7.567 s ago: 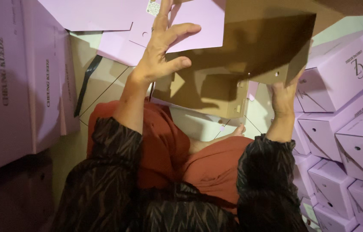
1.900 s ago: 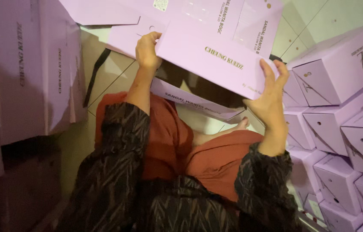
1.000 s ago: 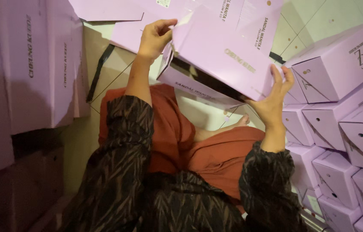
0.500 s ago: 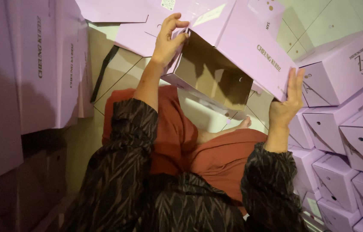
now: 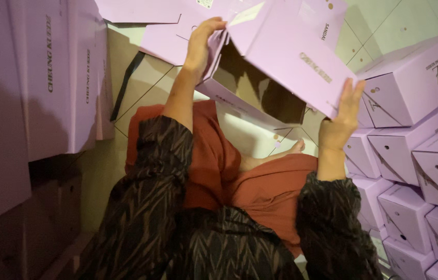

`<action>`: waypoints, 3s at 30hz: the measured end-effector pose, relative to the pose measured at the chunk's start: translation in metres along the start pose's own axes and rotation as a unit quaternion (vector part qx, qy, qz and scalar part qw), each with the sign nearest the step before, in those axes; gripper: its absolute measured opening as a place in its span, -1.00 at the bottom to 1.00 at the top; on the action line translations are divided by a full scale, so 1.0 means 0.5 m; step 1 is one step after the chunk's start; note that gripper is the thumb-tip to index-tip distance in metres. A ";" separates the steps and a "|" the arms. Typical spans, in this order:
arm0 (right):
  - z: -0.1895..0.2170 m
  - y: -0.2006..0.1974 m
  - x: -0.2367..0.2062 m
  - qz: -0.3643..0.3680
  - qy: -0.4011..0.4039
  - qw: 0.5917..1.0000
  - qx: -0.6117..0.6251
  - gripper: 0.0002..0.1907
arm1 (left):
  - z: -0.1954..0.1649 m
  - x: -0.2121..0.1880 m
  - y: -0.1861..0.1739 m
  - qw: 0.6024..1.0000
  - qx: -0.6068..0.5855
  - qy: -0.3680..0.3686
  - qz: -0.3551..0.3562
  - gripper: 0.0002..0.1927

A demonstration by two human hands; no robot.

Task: The person sits on the floor and folds flat pink cardboard boxes into shape, pressing the sides and tucking the tabs to form each box, then sets the finished box aside and picks up the next flat blank to fold.

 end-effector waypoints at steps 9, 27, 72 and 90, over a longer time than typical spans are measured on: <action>0.028 0.129 -0.023 0.083 -0.069 0.994 -0.024 -0.07 | -0.014 -0.009 -0.037 0.983 0.106 -0.142 -0.047 -0.06; 0.033 0.145 -0.004 0.069 -0.041 0.996 0.025 -0.07 | -0.064 -0.102 -0.078 0.944 0.325 0.039 0.043 -0.12; 0.113 0.148 -0.059 0.319 0.041 0.946 -0.045 -0.08 | -0.004 -0.095 -0.021 0.866 0.448 -0.194 -0.109 0.05; 0.115 0.161 -0.051 0.277 -0.019 0.958 -0.066 -0.18 | -0.015 -0.096 -0.036 0.821 0.513 -0.245 -0.054 -0.23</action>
Point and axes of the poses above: each hand's wrist, its own x-axis towards the middle knuckle, its own y-axis out of the palm, z = x × y, the point moved 4 cm from there along x, towards the middle knuckle, and after that the axes turned 7 degrees about -y, right-handed, at the moved point
